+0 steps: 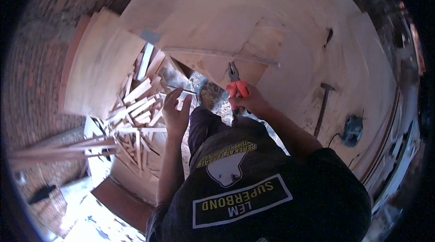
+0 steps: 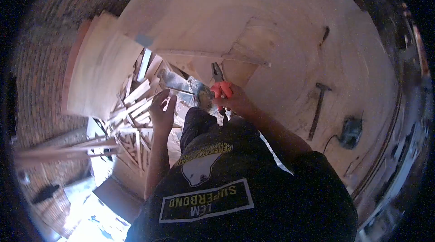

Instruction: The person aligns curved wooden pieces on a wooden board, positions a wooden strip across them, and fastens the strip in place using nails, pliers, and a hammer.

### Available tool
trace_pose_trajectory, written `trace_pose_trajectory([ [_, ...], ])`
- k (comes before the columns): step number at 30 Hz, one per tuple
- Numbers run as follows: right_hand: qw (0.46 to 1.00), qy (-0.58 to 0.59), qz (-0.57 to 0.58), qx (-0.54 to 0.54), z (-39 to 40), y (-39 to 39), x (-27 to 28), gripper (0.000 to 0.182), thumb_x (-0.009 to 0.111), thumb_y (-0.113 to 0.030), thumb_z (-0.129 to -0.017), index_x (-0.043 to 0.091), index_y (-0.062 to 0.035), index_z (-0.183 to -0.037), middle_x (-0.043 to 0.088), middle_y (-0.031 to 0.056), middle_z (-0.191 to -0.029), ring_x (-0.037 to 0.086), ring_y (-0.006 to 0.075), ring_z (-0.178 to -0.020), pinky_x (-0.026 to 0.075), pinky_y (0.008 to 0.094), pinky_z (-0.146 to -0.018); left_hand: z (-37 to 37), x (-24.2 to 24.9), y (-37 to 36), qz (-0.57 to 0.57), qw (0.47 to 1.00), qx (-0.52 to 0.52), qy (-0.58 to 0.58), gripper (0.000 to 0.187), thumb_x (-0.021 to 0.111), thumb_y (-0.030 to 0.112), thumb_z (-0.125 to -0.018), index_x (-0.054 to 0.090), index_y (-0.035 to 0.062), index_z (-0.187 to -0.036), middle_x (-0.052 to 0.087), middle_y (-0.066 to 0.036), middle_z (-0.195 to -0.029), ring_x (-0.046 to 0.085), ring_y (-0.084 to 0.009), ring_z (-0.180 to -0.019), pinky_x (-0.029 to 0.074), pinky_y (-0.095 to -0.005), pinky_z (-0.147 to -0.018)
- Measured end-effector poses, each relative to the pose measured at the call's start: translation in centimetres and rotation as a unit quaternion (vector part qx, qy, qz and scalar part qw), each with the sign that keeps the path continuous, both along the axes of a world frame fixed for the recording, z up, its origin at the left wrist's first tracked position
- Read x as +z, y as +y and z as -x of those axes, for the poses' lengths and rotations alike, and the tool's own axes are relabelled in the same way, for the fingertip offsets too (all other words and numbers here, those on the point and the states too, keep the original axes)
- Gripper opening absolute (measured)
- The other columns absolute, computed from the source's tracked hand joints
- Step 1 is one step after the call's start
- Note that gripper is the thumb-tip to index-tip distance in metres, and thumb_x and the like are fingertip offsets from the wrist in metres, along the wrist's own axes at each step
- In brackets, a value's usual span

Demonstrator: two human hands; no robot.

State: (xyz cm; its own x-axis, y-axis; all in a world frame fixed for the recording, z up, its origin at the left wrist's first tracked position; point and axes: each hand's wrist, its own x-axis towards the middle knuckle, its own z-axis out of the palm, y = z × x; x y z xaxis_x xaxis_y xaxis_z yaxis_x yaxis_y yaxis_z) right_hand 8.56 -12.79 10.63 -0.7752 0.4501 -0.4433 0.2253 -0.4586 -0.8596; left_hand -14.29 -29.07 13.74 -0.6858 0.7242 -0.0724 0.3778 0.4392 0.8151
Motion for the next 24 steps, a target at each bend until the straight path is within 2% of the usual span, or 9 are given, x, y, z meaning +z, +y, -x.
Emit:
trace_pose_trajectory([
  [2, 0.997, -0.049, 0.057, -0.013, 0.6, 0.6, 0.2, 0.043, 0.075, -0.017, -0.089, 0.058, -0.0021, -0.125, 0.069, 0.0074, -0.098, 0.061, 0.0134, -0.067, 0.050, 0.0278, -0.065, 2.8, -1.2, 3.0, -0.015, 0.998, -0.054, 0.024, 0.036, 0.077, 0.018, -0.090, 0.070, -0.0002, -0.120, 0.070, -0.015, -0.117, 0.066, -0.0255, -0.113, 0.054, -0.0386, -0.094],
  [3, 0.998, -0.051, 0.017, 0.011, 0.8, 0.4, -0.5, 0.054, 0.068, -0.038, -0.095, 0.055, -0.0021, -0.132, 0.067, 0.0070, -0.092, 0.066, 0.0148, -0.079, 0.048, 0.0250, -0.067, 4.2, -1.6, 4.8, -0.038, 0.991, -0.106, 0.070, 0.034, 0.078, 0.017, -0.088, 0.071, 0.0001, -0.117, 0.070, -0.015, -0.118, 0.066, -0.0274, -0.112, 0.054, -0.0387, -0.094],
  [4, 0.997, -0.054, 0.030, -0.036, 1.4, -0.1, -0.9, 0.052, 0.067, -0.037, -0.096, 0.054, -0.0025, -0.133, 0.067, 0.0069, -0.092, 0.066, 0.0152, -0.081, 0.049, 0.0256, -0.069, 5.4, -2.1, 6.7, -0.064, 0.979, -0.159, 0.113, 0.032, 0.079, 0.016, -0.087, 0.072, 0.0005, -0.114, 0.070, -0.016, -0.118, 0.067, -0.0293, -0.111, 0.053, -0.0387, -0.095],
  [9, 0.957, -0.039, 0.141, -0.250, 5.0, -4.1, -2.4, 0.043, 0.062, -0.032, -0.102, 0.052, -0.0062, -0.136, 0.067, 0.0077, -0.097, 0.067, 0.0182, -0.093, 0.052, 0.0300, -0.080, 8.0, -5.2, 15.0, -0.090, 0.922, -0.363, 0.105, 0.029, 0.078, 0.018, -0.083, 0.074, 0.0046, -0.108, 0.067, -0.016, -0.112, 0.063, -0.0357, -0.108, 0.050, -0.0451, -0.096],
  [11, 0.949, -0.010, 0.160, -0.273, 5.8, -4.3, -3.4, 0.042, 0.061, -0.027, -0.103, 0.051, -0.0073, -0.138, 0.067, 0.0078, -0.109, 0.066, 0.0215, -0.102, 0.055, 0.0372, -0.087, 8.1, -6.0, 17.1, -0.081, 0.883, -0.451, 0.106, 0.030, 0.076, 0.018, -0.081, 0.072, 0.0043, -0.107, 0.064, -0.016, -0.111, 0.060, -0.0371, -0.106, 0.049, -0.0468, -0.093],
  [12, 0.944, 0.006, 0.170, -0.283, 6.2, -4.3, -3.9, 0.041, 0.060, -0.025, -0.103, 0.050, -0.0078, -0.139, 0.066, 0.0079, -0.115, 0.066, 0.0231, -0.107, 0.056, 0.0409, -0.091, 8.1, -7.0, 18.2, -0.096, 0.870, -0.470, 0.112, 0.031, 0.076, 0.019, -0.080, 0.072, 0.0049, -0.107, 0.063, -0.016, -0.110, 0.060, -0.0374, -0.105, 0.049, -0.0472, -0.092],
  [15, 0.927, 0.009, 0.177, -0.331, 7.2, -4.0, -4.4, 0.040, 0.063, -0.029, -0.102, 0.051, -0.0098, -0.136, 0.067, 0.0064, -0.104, 0.067, 0.0185, -0.088, 0.055, 0.0325, -0.080, 8.1, -10.2, 21.1, -0.126, 0.844, -0.505, 0.129, 0.032, 0.077, 0.022, -0.079, 0.072, 0.0062, -0.107, 0.061, -0.015, -0.106, 0.058, -0.0380, -0.102, 0.048, -0.0481, -0.089],
  [19, 0.934, -0.075, 0.195, -0.291, 6.9, -2.4, -4.8, 0.049, 0.065, -0.032, -0.101, 0.049, -0.0095, -0.141, 0.066, 0.0113, -0.125, 0.069, 0.0266, -0.106, 0.059, 0.0462, -0.090, 7.6, -11.9, 22.7, -0.116, 0.841, -0.513, 0.130, 0.033, 0.079, 0.024, -0.079, 0.072, 0.0063, -0.106, 0.060, -0.015, -0.105, 0.058, -0.0373, -0.099, 0.048, -0.0478, -0.087],
  [24, 0.923, -0.028, 0.265, -0.279, 6.4, -0.6, -5.4, 0.053, 0.069, -0.030, -0.098, 0.048, -0.0092, -0.143, 0.065, 0.0114, -0.126, 0.069, 0.0275, -0.109, 0.060, 0.0446, -0.092, 7.3, -13.3, 22.7, -0.092, 0.852, -0.506, 0.103, 0.030, 0.080, 0.026, -0.080, 0.074, 0.0052, -0.101, 0.062, -0.015, -0.101, 0.061, -0.0357, -0.095, 0.050, -0.0462, -0.082],
])
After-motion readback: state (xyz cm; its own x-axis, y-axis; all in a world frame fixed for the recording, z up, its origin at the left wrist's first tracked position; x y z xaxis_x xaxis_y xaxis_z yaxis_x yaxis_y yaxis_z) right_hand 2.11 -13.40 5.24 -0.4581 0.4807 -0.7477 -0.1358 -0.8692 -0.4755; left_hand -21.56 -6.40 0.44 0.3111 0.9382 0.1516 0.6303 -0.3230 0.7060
